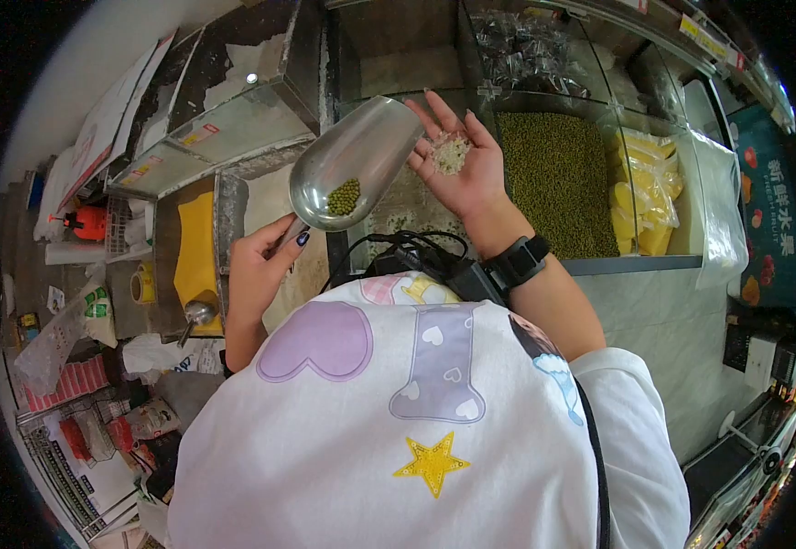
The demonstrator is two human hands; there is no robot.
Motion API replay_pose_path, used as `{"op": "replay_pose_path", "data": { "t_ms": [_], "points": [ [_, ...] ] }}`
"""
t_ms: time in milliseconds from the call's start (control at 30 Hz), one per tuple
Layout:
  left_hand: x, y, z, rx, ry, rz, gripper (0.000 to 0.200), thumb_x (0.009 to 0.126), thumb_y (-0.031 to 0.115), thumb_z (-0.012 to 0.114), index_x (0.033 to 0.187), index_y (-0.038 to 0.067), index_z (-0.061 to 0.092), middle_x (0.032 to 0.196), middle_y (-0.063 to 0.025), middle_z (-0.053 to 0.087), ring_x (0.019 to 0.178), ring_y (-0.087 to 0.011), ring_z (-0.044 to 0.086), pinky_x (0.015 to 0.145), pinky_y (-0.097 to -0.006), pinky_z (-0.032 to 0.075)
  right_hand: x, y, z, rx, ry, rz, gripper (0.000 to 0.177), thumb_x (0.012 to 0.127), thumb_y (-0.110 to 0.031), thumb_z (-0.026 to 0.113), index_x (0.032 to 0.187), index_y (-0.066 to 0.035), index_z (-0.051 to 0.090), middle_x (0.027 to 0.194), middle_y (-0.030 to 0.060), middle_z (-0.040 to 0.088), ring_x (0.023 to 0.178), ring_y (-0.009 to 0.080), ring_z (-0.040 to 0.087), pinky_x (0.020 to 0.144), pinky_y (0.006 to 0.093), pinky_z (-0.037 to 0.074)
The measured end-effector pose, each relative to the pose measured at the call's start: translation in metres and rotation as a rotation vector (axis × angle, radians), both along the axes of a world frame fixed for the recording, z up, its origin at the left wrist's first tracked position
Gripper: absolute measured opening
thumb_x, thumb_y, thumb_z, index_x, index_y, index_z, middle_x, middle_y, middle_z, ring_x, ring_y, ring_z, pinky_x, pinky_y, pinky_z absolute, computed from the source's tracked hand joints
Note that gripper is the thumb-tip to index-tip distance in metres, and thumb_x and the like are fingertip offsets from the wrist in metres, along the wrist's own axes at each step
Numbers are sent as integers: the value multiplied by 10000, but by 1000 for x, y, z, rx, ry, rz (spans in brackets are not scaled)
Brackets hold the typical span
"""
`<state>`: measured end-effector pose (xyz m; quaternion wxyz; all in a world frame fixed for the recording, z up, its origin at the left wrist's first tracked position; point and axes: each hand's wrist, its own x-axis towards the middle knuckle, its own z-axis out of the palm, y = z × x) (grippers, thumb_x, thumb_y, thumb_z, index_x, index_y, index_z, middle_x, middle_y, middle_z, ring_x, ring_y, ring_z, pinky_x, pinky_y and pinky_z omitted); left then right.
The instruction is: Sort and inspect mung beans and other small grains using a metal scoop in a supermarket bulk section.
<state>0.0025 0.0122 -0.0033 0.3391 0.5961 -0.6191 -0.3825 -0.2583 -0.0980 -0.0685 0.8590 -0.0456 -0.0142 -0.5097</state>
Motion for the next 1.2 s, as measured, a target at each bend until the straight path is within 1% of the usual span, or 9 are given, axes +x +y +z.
{"op": "replay_pose_path", "data": {
  "t_ms": [33, 133, 267, 467, 800, 867, 967, 1033, 1200],
  "points": [
    [-1, 0, 0, -16, -3, -3, 344, 802, 108, 634, 1112, -35, 583, 741, 4, 574, 630, -43, 457, 550, -193, 378, -1, 0, -2, 0, -117, 53, 495, 907, -354, 385, 1303, -57, 405, 1367, 169, 354, 1151, 320, 448, 957, 424, 363],
    [0, 0, 0, -20, -5, -6, 344, 802, 104, 631, 1112, -37, 581, 744, -1, 579, 633, -45, 462, 553, -194, 381, 0, -1, -6, -29, -192, 91, 494, 904, -350, 394, 1297, -51, 408, 1351, 194, 358, 1187, 339, 418, 974, 437, 352],
    [0, 0, -1, -15, -16, -1, 347, 798, 100, 631, 1112, -39, 580, 743, -2, 580, 636, -47, 465, 558, -194, 382, 0, 0, -1, 47, -70, 25, 500, 903, -357, 397, 1294, -44, 409, 1349, 199, 355, 1185, 348, 417, 980, 441, 349],
    [-2, 0, 0, 4, 5, 6, 353, 802, 119, 630, 1113, -40, 579, 739, -4, 580, 635, -49, 463, 558, -196, 382, -1, -1, -5, -29, -215, 113, 512, 908, -364, 389, 1298, -33, 398, 1318, 215, 379, 1162, 350, 433, 971, 441, 358],
    [-1, -1, -1, -6, -20, -7, 350, 803, 118, 631, 1112, -38, 581, 744, -8, 587, 642, -49, 472, 566, -198, 392, -2, -1, -9, 9, -147, 83, 507, 915, -358, 363, 1300, -30, 394, 1258, 214, 440, 1132, 342, 457, 955, 433, 373],
    [-1, 0, 1, 18, -23, 14, 317, 768, 85, 647, 1070, -4, 605, 793, -99, 663, 676, -60, 536, 629, -215, 434, -2, -2, -11, 21, -104, 64, 507, 916, -357, 359, 1301, -29, 393, 1256, 213, 441, 1131, 340, 458, 955, 433, 373],
    [-2, 0, 1, 22, -14, 17, 315, 769, 87, 646, 1068, -5, 605, 804, -108, 666, 688, -67, 551, 638, -220, 439, -1, 0, -6, 15, -110, 63, 506, 917, -359, 354, 1300, -31, 395, 1250, 206, 449, 1125, 338, 463, 947, 429, 379],
    [-2, 0, 1, 18, -17, 16, 314, 769, 88, 647, 1066, -5, 606, 804, -109, 666, 691, -67, 553, 640, -219, 439, 2, 3, 4, 123, 89, -33, 510, 916, -360, 356, 1296, -21, 398, 1226, 197, 472, 1113, 336, 472, 933, 424, 387],
    [-2, 0, 1, 32, -26, 20, 312, 768, 91, 649, 1061, -7, 608, 805, -109, 666, 696, -68, 557, 642, -219, 440, 1, 2, 1, 95, 19, 6, 516, 916, -356, 356, 1288, -1, 400, 1205, 192, 493, 1100, 332, 482, 928, 422, 391]
  ]
}}
